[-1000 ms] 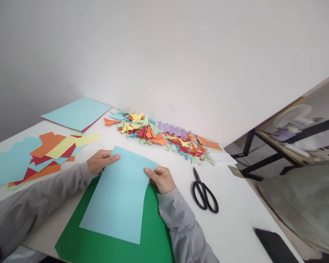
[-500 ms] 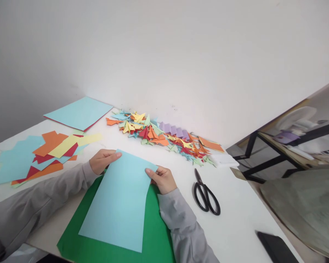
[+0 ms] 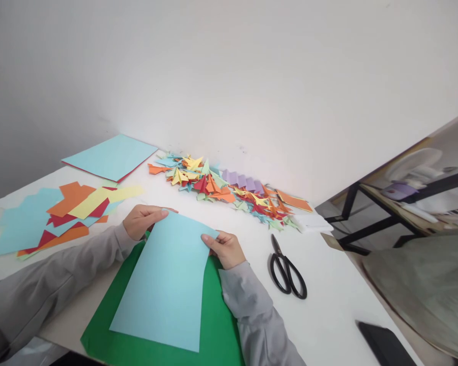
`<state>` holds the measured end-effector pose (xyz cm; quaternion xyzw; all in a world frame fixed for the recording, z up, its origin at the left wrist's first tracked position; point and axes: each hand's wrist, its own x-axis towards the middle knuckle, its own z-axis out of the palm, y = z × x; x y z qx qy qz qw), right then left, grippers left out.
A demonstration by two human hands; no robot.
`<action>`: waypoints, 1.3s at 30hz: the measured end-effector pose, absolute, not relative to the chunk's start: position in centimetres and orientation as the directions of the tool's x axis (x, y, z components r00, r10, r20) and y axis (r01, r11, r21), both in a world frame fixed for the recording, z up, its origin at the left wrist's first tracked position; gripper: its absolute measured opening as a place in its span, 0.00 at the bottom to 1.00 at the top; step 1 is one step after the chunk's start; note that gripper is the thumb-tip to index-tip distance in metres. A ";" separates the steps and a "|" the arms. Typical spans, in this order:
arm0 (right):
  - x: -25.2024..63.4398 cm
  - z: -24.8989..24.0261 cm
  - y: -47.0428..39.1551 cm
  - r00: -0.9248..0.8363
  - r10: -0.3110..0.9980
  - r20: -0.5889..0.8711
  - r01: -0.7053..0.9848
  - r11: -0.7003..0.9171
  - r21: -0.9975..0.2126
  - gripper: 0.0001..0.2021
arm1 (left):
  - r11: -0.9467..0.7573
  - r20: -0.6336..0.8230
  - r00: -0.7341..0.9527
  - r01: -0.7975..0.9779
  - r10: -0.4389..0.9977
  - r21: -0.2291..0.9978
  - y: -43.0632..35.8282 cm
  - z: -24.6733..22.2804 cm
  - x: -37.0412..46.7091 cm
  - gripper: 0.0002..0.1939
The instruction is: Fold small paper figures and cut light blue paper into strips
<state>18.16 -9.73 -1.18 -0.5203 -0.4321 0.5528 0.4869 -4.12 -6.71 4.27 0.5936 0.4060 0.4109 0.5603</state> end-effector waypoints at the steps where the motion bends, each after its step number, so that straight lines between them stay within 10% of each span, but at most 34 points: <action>1: 18.2 -1.2 -9.7 0.011 0.988 -0.157 -0.088 -0.155 -0.984 0.12 | -0.033 0.024 0.331 0.021 0.943 0.999 -6.7 4.3 -4.1 0.18; 14: 17.9 -0.9 -9.8 0.012 0.989 -0.149 -0.064 -0.148 -0.987 0.13 | 0.234 -0.179 0.340 -0.127 0.923 0.964 -6.7 4.4 -4.1 0.20; 39: 17.3 -0.2 -10.2 0.094 0.986 -0.136 -0.208 -0.115 -0.971 0.11 | 0.241 -0.190 0.218 -0.239 0.957 0.941 -5.8 4.4 -4.3 0.17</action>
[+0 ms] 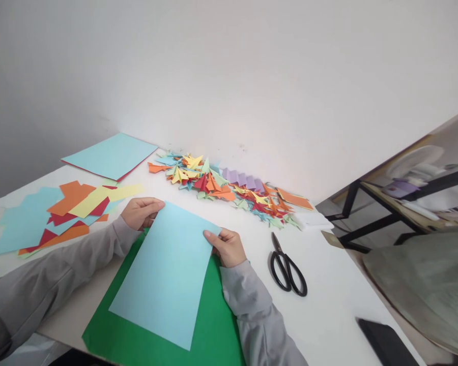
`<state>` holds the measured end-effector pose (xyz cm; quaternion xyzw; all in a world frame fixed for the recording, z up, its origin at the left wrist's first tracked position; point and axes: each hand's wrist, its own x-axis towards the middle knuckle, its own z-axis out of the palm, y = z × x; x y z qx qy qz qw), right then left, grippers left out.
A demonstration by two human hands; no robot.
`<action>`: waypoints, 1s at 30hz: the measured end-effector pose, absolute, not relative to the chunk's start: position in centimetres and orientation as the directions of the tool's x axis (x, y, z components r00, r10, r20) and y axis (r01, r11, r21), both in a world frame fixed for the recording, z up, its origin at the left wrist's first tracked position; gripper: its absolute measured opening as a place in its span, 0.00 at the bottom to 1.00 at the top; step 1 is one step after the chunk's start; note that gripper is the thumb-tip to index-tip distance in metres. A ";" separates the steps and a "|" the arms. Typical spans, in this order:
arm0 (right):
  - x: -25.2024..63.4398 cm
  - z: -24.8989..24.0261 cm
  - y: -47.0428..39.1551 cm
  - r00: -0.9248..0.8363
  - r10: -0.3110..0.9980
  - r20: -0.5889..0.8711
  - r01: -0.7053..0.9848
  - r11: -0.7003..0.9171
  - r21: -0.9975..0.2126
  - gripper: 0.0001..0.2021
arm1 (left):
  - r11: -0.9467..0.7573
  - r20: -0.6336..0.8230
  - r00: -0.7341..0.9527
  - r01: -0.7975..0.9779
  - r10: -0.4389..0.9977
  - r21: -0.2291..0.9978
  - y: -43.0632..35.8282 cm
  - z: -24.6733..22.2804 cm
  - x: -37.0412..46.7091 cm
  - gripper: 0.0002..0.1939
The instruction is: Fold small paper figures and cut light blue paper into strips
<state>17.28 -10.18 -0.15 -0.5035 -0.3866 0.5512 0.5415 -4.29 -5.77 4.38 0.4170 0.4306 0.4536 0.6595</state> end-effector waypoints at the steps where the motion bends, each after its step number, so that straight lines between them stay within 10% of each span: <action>1: 17.3 0.0 -10.2 0.101 0.984 -0.147 -0.225 -0.121 -0.967 0.11 | 0.260 -0.201 0.249 -0.235 0.947 0.937 -5.8 4.4 -4.3 0.17; 9: 17.4 0.6 -9.8 0.227 0.963 -0.149 -0.346 -0.063 -0.936 0.11 | 0.283 -0.224 0.505 -0.042 0.834 0.958 -6.7 2.7 -3.7 0.17; 15: 16.8 -0.1 -10.1 0.087 0.994 -0.068 -0.149 -0.054 -0.987 0.14 | 0.153 -0.117 0.267 -0.117 0.956 0.981 -5.7 2.7 -3.9 0.18; 18: 16.9 0.1 -10.4 0.277 0.932 0.232 0.187 0.184 -0.965 0.11 | 0.033 -0.019 0.211 -0.063 0.977 0.997 -5.0 2.2 -3.9 0.19; 22: 17.5 1.1 -10.9 0.346 0.512 0.786 0.701 0.416 -0.579 0.11 | -0.244 0.243 0.024 0.097 0.970 0.965 -5.2 2.0 -4.1 0.15; 26: 17.4 2.1 -11.6 -0.029 0.387 0.921 0.950 0.297 -0.095 0.16 | -0.729 0.836 -0.021 0.476 0.549 0.491 -6.4 2.9 -4.6 0.12; 30: 15.9 2.6 -12.4 -0.283 0.427 0.859 0.944 0.284 0.170 0.13 | -0.830 0.918 0.341 0.557 0.203 -0.023 -7.6 3.3 -4.2 0.14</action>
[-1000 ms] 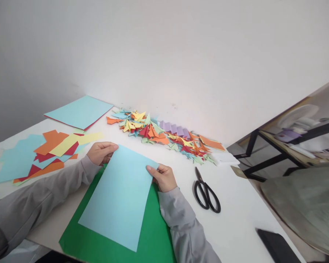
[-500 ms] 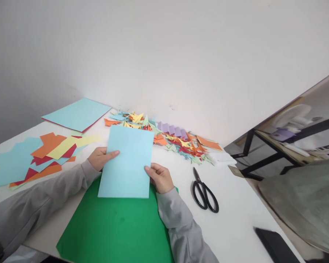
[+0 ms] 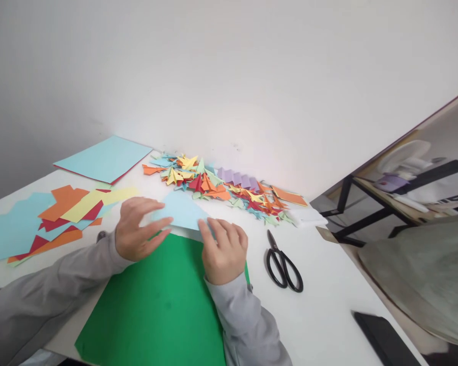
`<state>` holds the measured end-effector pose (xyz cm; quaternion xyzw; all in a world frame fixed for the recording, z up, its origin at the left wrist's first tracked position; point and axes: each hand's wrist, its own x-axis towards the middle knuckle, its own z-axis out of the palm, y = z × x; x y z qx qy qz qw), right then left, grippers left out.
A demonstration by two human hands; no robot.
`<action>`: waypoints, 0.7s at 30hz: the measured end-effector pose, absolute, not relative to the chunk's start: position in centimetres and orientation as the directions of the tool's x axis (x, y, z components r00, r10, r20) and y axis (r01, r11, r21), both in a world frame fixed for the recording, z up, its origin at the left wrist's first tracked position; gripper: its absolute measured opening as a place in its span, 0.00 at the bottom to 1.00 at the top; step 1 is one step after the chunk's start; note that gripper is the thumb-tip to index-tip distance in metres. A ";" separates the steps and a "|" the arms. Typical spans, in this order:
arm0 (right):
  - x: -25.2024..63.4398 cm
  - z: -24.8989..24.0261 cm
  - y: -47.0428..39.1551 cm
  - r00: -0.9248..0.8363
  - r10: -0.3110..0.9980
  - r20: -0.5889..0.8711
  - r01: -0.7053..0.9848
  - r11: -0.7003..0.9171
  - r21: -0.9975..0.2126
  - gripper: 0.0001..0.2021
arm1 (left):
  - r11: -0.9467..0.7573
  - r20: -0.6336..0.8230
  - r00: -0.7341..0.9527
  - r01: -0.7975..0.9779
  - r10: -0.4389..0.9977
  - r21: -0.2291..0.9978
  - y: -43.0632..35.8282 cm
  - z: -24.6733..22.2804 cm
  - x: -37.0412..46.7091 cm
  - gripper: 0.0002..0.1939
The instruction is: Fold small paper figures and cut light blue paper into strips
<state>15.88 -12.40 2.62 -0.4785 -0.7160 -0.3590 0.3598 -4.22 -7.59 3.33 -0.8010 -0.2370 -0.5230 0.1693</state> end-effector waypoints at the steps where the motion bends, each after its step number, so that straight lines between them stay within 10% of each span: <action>1: 15.4 2.6 -12.6 -0.318 0.443 0.838 0.930 0.315 0.187 0.12 | -0.839 0.901 0.402 0.538 0.166 -0.086 -7.8 3.2 -3.9 0.12; 21: 14.6 2.1 -12.2 -0.278 0.484 0.830 0.910 0.410 0.066 0.04 | -0.809 0.769 0.618 0.531 0.165 -0.253 -6.6 2.3 -3.7 0.04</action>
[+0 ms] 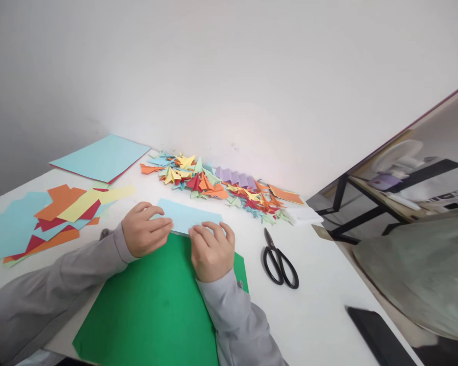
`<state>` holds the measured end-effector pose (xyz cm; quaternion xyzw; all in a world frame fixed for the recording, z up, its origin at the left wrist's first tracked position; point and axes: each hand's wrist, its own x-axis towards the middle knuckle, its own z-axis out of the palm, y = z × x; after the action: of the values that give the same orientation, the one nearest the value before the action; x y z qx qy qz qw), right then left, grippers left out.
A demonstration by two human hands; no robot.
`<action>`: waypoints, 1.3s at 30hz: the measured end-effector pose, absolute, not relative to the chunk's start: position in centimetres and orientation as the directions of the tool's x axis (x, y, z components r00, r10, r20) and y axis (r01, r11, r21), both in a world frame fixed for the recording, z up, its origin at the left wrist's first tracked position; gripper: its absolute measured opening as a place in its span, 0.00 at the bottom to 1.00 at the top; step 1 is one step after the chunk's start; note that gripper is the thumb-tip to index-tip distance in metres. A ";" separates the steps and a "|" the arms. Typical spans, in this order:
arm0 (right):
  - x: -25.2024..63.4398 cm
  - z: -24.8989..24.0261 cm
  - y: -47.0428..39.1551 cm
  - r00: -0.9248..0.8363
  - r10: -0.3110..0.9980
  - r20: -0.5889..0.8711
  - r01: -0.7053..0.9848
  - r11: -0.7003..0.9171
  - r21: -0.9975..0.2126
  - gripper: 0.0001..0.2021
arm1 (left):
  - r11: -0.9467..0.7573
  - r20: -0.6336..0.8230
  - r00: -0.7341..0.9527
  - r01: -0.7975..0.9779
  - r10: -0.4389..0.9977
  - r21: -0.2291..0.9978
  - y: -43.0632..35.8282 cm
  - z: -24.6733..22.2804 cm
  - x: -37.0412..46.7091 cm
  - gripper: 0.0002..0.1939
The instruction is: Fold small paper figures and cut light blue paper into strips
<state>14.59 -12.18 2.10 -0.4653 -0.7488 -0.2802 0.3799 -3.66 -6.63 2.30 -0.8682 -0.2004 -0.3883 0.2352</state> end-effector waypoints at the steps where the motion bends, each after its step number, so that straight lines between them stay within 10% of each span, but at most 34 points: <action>1: 14.9 2.1 -12.0 -0.258 0.490 0.833 0.917 0.395 0.051 0.04 | -0.799 0.765 0.624 0.537 0.161 -0.270 -6.3 2.5 -4.0 0.04; 15: 18.0 1.7 -10.7 -0.166 0.419 0.892 0.961 0.270 0.052 0.04 | -0.608 0.833 0.508 0.739 0.221 -0.289 -3.0 3.8 -8.1 0.05; 29: 13.7 1.1 -12.0 -0.416 0.523 0.744 0.799 0.601 0.025 0.06 | -0.848 0.739 0.643 0.492 0.200 -0.199 -7.6 0.4 -1.7 0.12; 39: 15.4 1.9 -11.7 -0.424 0.510 0.748 0.844 0.521 0.123 0.03 | -0.851 0.697 0.682 0.483 0.219 -0.206 -6.8 1.6 -3.3 0.09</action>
<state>15.38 -11.65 1.95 -0.4202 -0.8059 -0.2504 0.3336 -3.31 -6.80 1.56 -0.8972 -0.1956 -0.3471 0.1907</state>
